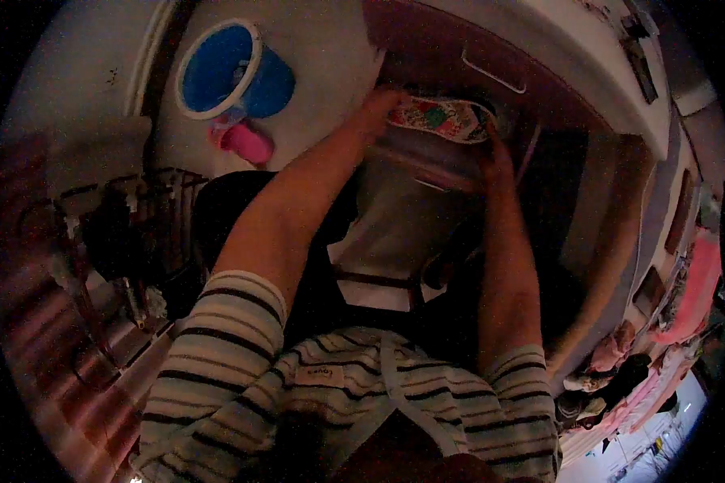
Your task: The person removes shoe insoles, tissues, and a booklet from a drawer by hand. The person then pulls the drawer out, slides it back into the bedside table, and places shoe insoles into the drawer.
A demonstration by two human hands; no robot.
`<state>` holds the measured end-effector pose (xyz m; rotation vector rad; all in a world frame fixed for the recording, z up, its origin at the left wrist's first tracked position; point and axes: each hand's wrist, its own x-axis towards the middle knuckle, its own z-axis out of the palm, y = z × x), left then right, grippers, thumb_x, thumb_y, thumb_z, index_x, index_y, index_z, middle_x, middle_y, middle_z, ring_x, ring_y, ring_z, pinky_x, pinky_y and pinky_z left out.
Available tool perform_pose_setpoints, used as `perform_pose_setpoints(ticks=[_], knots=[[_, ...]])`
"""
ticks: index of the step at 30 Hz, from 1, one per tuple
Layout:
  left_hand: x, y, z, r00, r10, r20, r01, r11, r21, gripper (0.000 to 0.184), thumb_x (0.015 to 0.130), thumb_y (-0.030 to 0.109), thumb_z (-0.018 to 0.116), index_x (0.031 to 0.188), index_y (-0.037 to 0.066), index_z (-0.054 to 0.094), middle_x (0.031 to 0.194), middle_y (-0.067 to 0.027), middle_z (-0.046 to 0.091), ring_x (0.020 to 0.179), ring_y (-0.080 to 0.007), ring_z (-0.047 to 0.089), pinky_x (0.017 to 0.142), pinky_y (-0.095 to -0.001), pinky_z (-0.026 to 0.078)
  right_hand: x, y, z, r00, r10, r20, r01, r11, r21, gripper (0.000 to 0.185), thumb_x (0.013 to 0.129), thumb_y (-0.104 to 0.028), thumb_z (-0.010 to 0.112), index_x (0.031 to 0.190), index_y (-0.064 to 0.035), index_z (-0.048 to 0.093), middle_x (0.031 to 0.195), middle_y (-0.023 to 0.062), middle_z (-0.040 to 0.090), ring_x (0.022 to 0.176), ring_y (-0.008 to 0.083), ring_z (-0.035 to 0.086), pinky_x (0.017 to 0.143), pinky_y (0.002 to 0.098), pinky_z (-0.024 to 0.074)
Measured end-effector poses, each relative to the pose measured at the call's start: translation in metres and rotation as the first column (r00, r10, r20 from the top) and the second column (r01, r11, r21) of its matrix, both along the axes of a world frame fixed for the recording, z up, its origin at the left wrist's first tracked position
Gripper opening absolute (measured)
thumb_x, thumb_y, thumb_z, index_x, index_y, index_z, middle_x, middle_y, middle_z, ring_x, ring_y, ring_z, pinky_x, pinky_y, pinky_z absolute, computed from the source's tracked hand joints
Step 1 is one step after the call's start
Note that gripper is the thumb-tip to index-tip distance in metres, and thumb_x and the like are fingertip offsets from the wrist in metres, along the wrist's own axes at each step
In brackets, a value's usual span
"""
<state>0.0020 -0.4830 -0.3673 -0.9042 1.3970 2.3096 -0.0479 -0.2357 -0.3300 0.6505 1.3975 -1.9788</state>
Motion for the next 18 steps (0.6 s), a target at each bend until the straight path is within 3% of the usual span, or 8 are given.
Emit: perform_pose_setpoints(ticks=[4, 7, 8, 10, 11, 12, 14, 18], knots=[[-0.013, 0.014, -0.004, 0.94, 0.338, -0.035, -0.326, 0.927, 0.187, 0.051, 0.067, 0.026, 0.066, 0.108, 0.003, 0.046, 0.104, -0.0146, 0.052, 0.094, -0.0257, 0.05, 0.081, -0.0366, 0.04, -0.022, 0.009, -0.029, 0.989, 0.001, -0.151, -0.019, 0.993, -0.114, 0.056, 0.079, -0.033, 0.057, 0.123, -0.0033, 0.038, 0.123, 0.0089, 0.041, 0.11, 0.023, 0.04, 0.09, 0.0354, 0.0358], [-0.023, 0.015, -0.004, 0.919, 0.161, -0.361, -0.25, 0.944, -0.216, 0.053, 0.073, 0.035, 0.058, 0.112, 0.003, 0.042, 0.108, -0.0157, 0.05, 0.099, -0.0269, 0.048, 0.086, -0.0375, 0.038, -0.042, 0.006, -0.041, 0.985, -0.012, -0.174, -0.003, 0.996, -0.085, 0.055, 0.078, -0.032, 0.057, 0.122, -0.0033, 0.039, 0.122, 0.009, 0.041, 0.109, 0.023, 0.041, 0.09, 0.0352, 0.0362], [-0.033, 0.006, -0.045, 0.888, 0.166, -0.428, -0.289, 0.927, -0.24, 0.052, 0.076, 0.038, 0.051, 0.114, 0.003, 0.041, 0.11, -0.0146, 0.049, 0.099, -0.0272, 0.048, 0.088, -0.038, 0.038, -0.047, 0.005, -0.043, 0.983, -0.015, -0.184, 0.0, 0.997, -0.079, 0.054, 0.078, -0.032, 0.057, 0.121, -0.0033, 0.039, 0.121, 0.009, 0.042, 0.108, 0.023, 0.041, 0.089, 0.0352, 0.0363], [-0.036, 0.005, -0.036, 0.854, 0.169, -0.491, -0.333, 0.904, -0.268, 0.051, 0.08, 0.04, 0.045, 0.116, 0.004, 0.039, 0.112, -0.0135, 0.048, 0.1, -0.0275, 0.048, 0.089, -0.0386, 0.037, -0.055, 0.004, -0.048, 0.981, -0.013, -0.195, -0.001, 0.997, -0.071, 0.053, 0.078, -0.031, 0.057, 0.121, -0.0033, 0.04, 0.12, 0.0091, 0.042, 0.108, 0.0231, 0.042, 0.089, 0.0351, 0.0365], [-0.038, 0.016, 0.019, 0.83, 0.407, -0.38, -0.385, 0.913, 0.137, 0.05, 0.083, 0.041, 0.04, 0.117, 0.004, 0.039, 0.115, -0.0119, 0.046, 0.103, -0.0269, 0.046, 0.09, -0.0378, 0.036, -0.059, 0.004, -0.05, 0.979, -0.01, -0.202, -0.003, 0.998, -0.068, 0.053, 0.078, -0.031, 0.057, 0.12, -0.0033, 0.04, 0.12, 0.0091, 0.042, 0.107, 0.0231, 0.042, 0.089, 0.0351, 0.0366], [-0.039, 0.023, 0.051, 0.798, 0.575, -0.182, -0.424, 0.75, 0.508, 0.049, 0.085, 0.041, 0.035, 0.118, 0.005, 0.038, 0.118, -0.0104, 0.044, 0.106, -0.0262, 0.043, 0.091, -0.037, 0.035, -0.064, 0.003, -0.052, 0.978, -0.008, -0.21, -0.005, 0.998, -0.063, 0.052, 0.078, -0.03, 0.057, 0.12, -0.0033, 0.04, 0.119, 0.0092, 0.043, 0.107, 0.0231, 0.042, 0.089, 0.035, 0.0367], [-0.055, 0.013, -0.001, 0.787, 0.594, -0.165, -0.454, 0.74, 0.497, 0.043, 0.086, 0.037, 0.035, 0.115, 0.006, 0.042, 0.114, -0.0095, 0.047, 0.102, -0.0255, 0.046, 0.089, -0.0388, 0.037, -0.07, 0.002, -0.057, 0.974, -0.004, -0.226, -0.008, 0.999, -0.052, 0.051, 0.078, -0.03, 0.057, 0.119, -0.0033, 0.041, 0.118, 0.0092, 0.043, 0.106, 0.0231, 0.042, 0.088, 0.035, 0.037], [-0.054, 0.036, 0.056, 0.806, 0.552, -0.213, -0.495, 0.827, 0.268, 0.042, 0.087, 0.034, 0.032, 0.118, 0.007, 0.041, 0.12, -0.0088, 0.041, 0.111, -0.024, 0.037, 0.092, -0.0368, 0.032, -0.087, -0.006, -0.069, 0.967, 0.011, -0.255, -0.014, 1.0, -0.01, 0.049, 0.078, -0.028, 0.057, 0.118, -0.0034, 0.041, 0.117, 0.0093, 0.044, 0.105, 0.0232, 0.043, 0.087, 0.0348, 0.0374]])
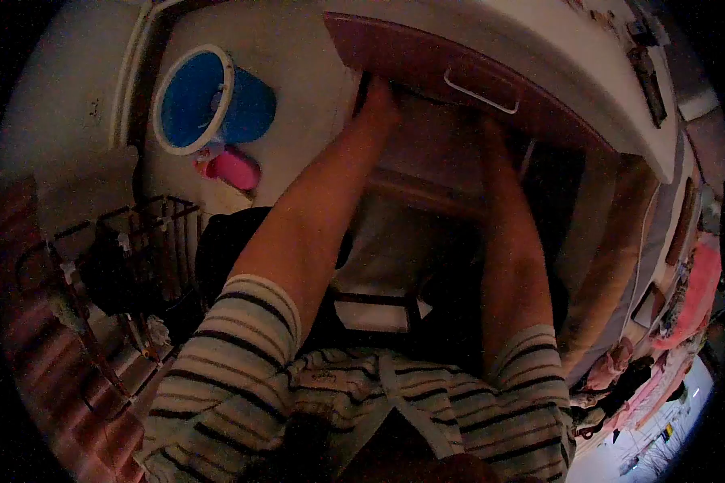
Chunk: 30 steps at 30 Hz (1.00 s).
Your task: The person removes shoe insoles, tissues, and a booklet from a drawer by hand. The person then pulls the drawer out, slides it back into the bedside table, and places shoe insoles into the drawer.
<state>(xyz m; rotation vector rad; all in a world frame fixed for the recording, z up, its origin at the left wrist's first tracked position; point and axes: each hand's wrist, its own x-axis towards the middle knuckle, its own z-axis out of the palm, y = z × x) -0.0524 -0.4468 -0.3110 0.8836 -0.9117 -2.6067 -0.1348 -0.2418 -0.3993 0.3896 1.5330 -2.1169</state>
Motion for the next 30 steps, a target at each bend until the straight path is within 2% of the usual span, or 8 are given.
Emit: perform_pose_setpoints(ticks=[1, 3, 7, 9, 19, 25, 28, 30], knots=[[0.0, 0.003, 0.008, 1.0, -0.007, 0.028, 0.01, 0.997, -0.076, 0.044, 0.087, 0.035, 0.031, 0.12, 0.007, 0.039, 0.124, -0.0089, 0.038, 0.115, -0.0237, 0.032, 0.094, -0.0355, 0.03, -0.005, -0.004, 0.0, 1.0, 0.003, -0.01, -0.003, 1.0, 0.007, 0.049, 0.078, -0.028, 0.057, 0.118, -0.0034, 0.042, 0.116, 0.0094, 0.044, 0.105, 0.0232, 0.043, 0.087, 0.0348, 0.0375], [-0.008, -0.006, -0.034, 0.989, -0.148, -0.014, 0.145, 0.978, -0.148, 0.04, 0.087, 0.026, 0.033, 0.12, 0.005, 0.039, 0.121, -0.0122, 0.04, 0.113, -0.026, 0.036, 0.092, -0.0368, 0.031, -0.007, -0.006, -0.003, 1.0, -0.001, -0.018, 0.002, 1.0, 0.027, 0.048, 0.078, -0.027, 0.057, 0.117, -0.0034, 0.042, 0.115, 0.0094, 0.045, 0.104, 0.0232, 0.044, 0.087, 0.0347, 0.0378], [-0.003, -0.034, -0.102, 0.966, -0.258, -0.023, 0.24, 0.927, -0.288, 0.037, 0.088, 0.019, 0.029, 0.12, 0.005, 0.04, 0.123, -0.0122, 0.041, 0.113, -0.0246, 0.037, 0.095, -0.0363, 0.03, -0.005, -0.01, -0.003, 0.999, -0.003, -0.032, 0.005, 0.998, 0.055, 0.046, 0.078, -0.026, 0.057, 0.115, -0.0034, 0.043, 0.113, 0.0096, 0.045, 0.103, 0.0233, 0.044, 0.086, 0.0345, 0.0382], [0.0, -0.038, -0.104, 0.943, -0.331, -0.021, 0.298, 0.874, -0.383, 0.036, 0.089, 0.015, 0.025, 0.12, 0.005, 0.041, 0.123, -0.0121, 0.041, 0.113, -0.0237, 0.038, 0.097, -0.036, 0.03, -0.003, -0.01, -0.003, 0.999, -0.012, -0.041, 0.014, 0.998, 0.067, 0.045, 0.078, -0.025, 0.057, 0.115, -0.0034, 0.044, 0.112, 0.0096, 0.046, 0.102, 0.0233, 0.045, 0.085, 0.0344, 0.0385], [0.004, -0.021, -0.085, 0.944, -0.33, 0.012, 0.303, 0.853, -0.425, 0.034, 0.087, 0.018, 0.032, 0.115, 0.003, 0.044, 0.116, -0.0112, 0.045, 0.106, -0.0225, 0.043, 0.092, -0.0334, 0.033, 0.021, 0.002, 0.013, 0.996, -0.041, -0.08, 0.052, 0.989, 0.14, 0.04, 0.078, -0.022, 0.056, 0.111, -0.0035, 0.046, 0.108, 0.0099, 0.048, 0.099, 0.0235, 0.047, 0.083, 0.034, 0.0396], [0.02, -0.02, -0.086, 0.921, -0.371, 0.119, 0.371, 0.744, -0.555, 0.033, 0.085, 0.02, 0.036, 0.112, 0.002, 0.046, 0.111, -0.0106, 0.048, 0.101, -0.0217, 0.045, 0.088, -0.0317, 0.035, 0.055, 0.014, 0.034, 0.981, -0.112, -0.156, 0.142, 0.969, 0.203, 0.037, 0.078, -0.02, 0.056, 0.109, -0.0035, 0.047, 0.105, 0.0101, 0.049, 0.097, 0.0236, 0.048, 0.082, 0.0338, 0.0403], [0.006, -0.025, -0.097, 0.911, -0.382, 0.154, 0.403, 0.748, -0.527, 0.033, 0.085, 0.021, 0.039, 0.11, 0.001, 0.047, 0.108, -0.0103, 0.05, 0.098, -0.0213, 0.047, 0.087, -0.0308, 0.036, 0.062, 0.013, 0.044, 0.972, -0.159, -0.175, 0.193, 0.961, 0.197, 0.036, 0.078, -0.019, 0.056, 0.108, -0.0035, 0.048, 0.104, 0.0102, 0.05, 0.096, 0.0237, 0.049, 0.081, 0.0337, 0.0406], [-0.008, -0.03, -0.106, 0.912, -0.344, 0.225, 0.41, 0.799, -0.439, 0.033, 0.084, 0.021, 0.04, 0.109, 0.001, 0.047, 0.107, -0.0101, 0.051, 0.097, -0.021, 0.048, 0.085, -0.0302, 0.037, 0.062, 0.009, 0.048, 0.968, -0.174, -0.179, 0.207, 0.961, 0.185, 0.035, 0.078, -0.018, 0.056, 0.108, -0.0035, 0.048, 0.103, 0.0103, 0.051, 0.095, 0.0237, 0.049, 0.081, 0.0336, 0.0409]])
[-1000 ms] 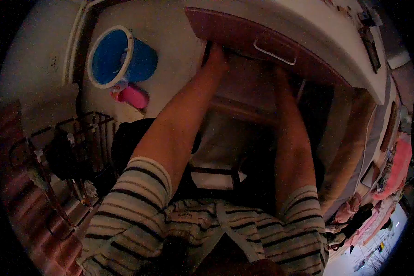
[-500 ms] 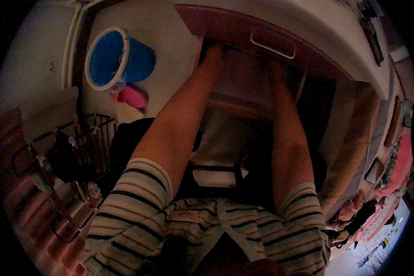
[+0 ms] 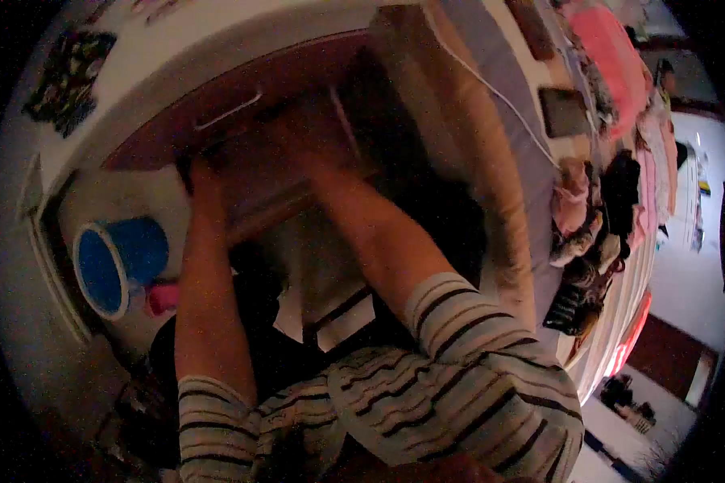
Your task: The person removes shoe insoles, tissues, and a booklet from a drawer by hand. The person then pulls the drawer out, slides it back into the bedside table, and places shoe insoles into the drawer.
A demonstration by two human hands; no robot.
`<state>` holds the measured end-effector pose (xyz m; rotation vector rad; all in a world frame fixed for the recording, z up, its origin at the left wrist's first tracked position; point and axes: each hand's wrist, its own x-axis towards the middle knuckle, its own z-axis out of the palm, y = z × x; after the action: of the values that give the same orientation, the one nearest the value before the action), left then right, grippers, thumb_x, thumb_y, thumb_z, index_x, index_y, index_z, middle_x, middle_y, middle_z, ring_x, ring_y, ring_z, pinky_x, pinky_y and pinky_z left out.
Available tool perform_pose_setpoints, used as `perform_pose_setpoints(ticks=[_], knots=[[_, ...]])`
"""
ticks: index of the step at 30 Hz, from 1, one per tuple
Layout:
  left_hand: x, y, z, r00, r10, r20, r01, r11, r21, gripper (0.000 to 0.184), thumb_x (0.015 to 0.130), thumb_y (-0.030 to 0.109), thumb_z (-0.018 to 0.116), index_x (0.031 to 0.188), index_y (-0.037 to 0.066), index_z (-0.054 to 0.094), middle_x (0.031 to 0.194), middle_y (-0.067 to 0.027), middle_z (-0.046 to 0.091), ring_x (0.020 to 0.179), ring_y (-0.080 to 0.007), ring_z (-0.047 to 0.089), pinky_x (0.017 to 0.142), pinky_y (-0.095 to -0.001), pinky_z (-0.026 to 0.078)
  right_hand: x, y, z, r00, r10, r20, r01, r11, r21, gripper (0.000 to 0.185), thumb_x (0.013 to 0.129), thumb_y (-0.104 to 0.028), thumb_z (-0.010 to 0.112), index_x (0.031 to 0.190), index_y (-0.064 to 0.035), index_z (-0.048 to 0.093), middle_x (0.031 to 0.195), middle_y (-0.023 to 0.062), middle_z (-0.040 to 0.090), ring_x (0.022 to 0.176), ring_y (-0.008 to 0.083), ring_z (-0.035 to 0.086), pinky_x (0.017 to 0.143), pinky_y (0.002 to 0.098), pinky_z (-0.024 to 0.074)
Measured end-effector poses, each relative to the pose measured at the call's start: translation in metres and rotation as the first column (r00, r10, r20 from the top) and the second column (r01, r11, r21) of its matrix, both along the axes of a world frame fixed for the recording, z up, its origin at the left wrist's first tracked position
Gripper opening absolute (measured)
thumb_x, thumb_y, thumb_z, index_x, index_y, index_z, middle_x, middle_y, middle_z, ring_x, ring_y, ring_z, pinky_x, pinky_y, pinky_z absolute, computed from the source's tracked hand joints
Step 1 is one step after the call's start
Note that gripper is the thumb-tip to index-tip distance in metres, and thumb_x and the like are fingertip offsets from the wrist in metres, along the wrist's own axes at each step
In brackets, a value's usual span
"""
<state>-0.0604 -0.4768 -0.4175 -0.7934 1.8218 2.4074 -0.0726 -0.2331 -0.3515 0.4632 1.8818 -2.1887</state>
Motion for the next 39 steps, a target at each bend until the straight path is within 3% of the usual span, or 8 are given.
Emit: perform_pose_setpoints(ticks=[4, 5, 7, 12, 16, 22, 31, 39], knots=[[0.01, 0.024, 0.114, 0.851, -0.509, 0.131, 0.201, 0.086, -0.976, 0.035, 0.079, 0.012, 0.049, 0.112, 0.001, 0.046, 0.111, -0.0111, 0.049, 0.1, -0.0222, 0.047, 0.086, -0.0299, 0.038, 0.001, -0.01, 0.01, 1.0, -0.009, -0.016, 0.008, 1.0, -0.011, 0.033, 0.077, -0.017, 0.056, 0.106, -0.0036, 0.049, 0.101, 0.0104, 0.051, 0.094, 0.0238, 0.05, 0.08, 0.0334, 0.0413], [0.0, 0.039, 0.129, 0.966, -0.255, -0.03, 0.213, 0.862, -0.46, 0.039, 0.077, 0.009, 0.053, 0.114, 0.001, 0.044, 0.113, -0.0111, 0.048, 0.102, -0.023, 0.046, 0.087, -0.0308, 0.037, 0.003, -0.009, 0.011, 1.0, -0.01, -0.017, 0.01, 1.0, -0.012, 0.032, 0.077, -0.017, 0.056, 0.106, -0.0036, 0.049, 0.1, 0.0104, 0.052, 0.093, 0.0238, 0.05, 0.079, 0.0334, 0.0415], [-0.001, 0.042, 0.123, 0.993, 0.03, 0.114, -0.075, 0.904, 0.42, 0.044, 0.074, 0.007, 0.056, 0.116, 0.0, 0.042, 0.116, -0.011, 0.047, 0.104, -0.0238, 0.045, 0.089, -0.0318, 0.036, 0.007, -0.011, 0.016, 1.0, -0.011, -0.019, 0.01, 1.0, -0.016, 0.031, 0.077, -0.016, 0.056, 0.105, -0.0036, 0.05, 0.099, 0.0105, 0.052, 0.093, 0.0238, 0.05, 0.079, 0.0333, 0.0417], [0.004, 0.007, 0.068, 0.828, -0.559, -0.031, 0.415, 0.65, -0.637, 0.046, 0.08, 0.015, 0.052, 0.122, 0.001, 0.038, 0.119, -0.0116, 0.044, 0.107, -0.0248, 0.043, 0.091, -0.0338, 0.035, 0.034, -0.017, 0.039, 0.999, -0.016, -0.047, 0.015, 1.0, -0.022, 0.029, 0.077, -0.014, 0.056, 0.104, -0.0036, 0.051, 0.097, 0.0107, 0.053, 0.091, 0.0239, 0.051, 0.078, 0.0331, 0.0423], [0.023, 0.046, 0.107, 0.816, -0.528, 0.235, 0.5, 0.439, -0.747, 0.047, 0.082, 0.021, 0.051, 0.122, 0.001, 0.037, 0.119, -0.0114, 0.044, 0.107, -0.0242, 0.043, 0.09, -0.0331, 0.035, 0.1, -0.021, 0.078, 0.995, 0.025, -0.095, -0.028, 0.999, -0.034, 0.027, 0.077, -0.013, 0.056, 0.102, -0.0036, 0.052, 0.095, 0.0108, 0.054, 0.09, 0.0239, 0.052, 0.077, 0.0329, 0.0427], [0.053, 0.077, 0.111, 0.931, -0.364, 0.002, 0.344, 0.883, 0.318, 0.046, 0.083, 0.024, 0.05, 0.119, -0.002, 0.039, 0.117, -0.0104, 0.045, 0.107, -0.0226, 0.043, 0.091, -0.0323, 0.033, 0.231, 0.034, 0.186, 0.856, 0.25, -0.453, -0.149, 0.957, 0.247, 0.024, 0.078, -0.014, 0.058, 0.1, -0.0059, 0.054, 0.088, 0.0102, 0.055, 0.084, 0.0208, 0.054, 0.073, 0.0303, 0.0436], [0.087, 0.169, 0.221, 0.787, -0.617, -0.017, 0.597, 0.767, -0.238, 0.029, 0.082, 0.019, 0.053, 0.106, 0.004, 0.048, 0.109, -0.0074, 0.05, 0.103, -0.0175, 0.045, 0.089, -0.0298, 0.035, 0.332, 0.296, 0.335, 0.913, 0.213, -0.348, 0.402, -0.33, 0.854, 0.042, 0.066, -0.01, 0.062, 0.107, -0.0086, 0.051, 0.107, 0.0117, 0.046, 0.099, 0.0302, 0.045, 0.081, 0.0366, 0.0398], [0.171, 0.232, 0.321, 0.623, -0.76, -0.183, 0.45, 0.54, -0.711, 0.024, 0.081, 0.013, 0.054, 0.104, 0.007, 0.05, 0.098, -0.0044, 0.055, 0.093, -0.0146, 0.051, 0.083, -0.0252, 0.038, 0.348, 0.322, 0.315, 0.9, -0.022, -0.436, 0.426, -0.179, 0.887, 0.054, 0.058, -0.011, 0.067, 0.109, -0.0116, 0.05, 0.111, 0.0094, 0.044, 0.106, 0.0302, 0.041, 0.092, 0.0448, 0.0309]])
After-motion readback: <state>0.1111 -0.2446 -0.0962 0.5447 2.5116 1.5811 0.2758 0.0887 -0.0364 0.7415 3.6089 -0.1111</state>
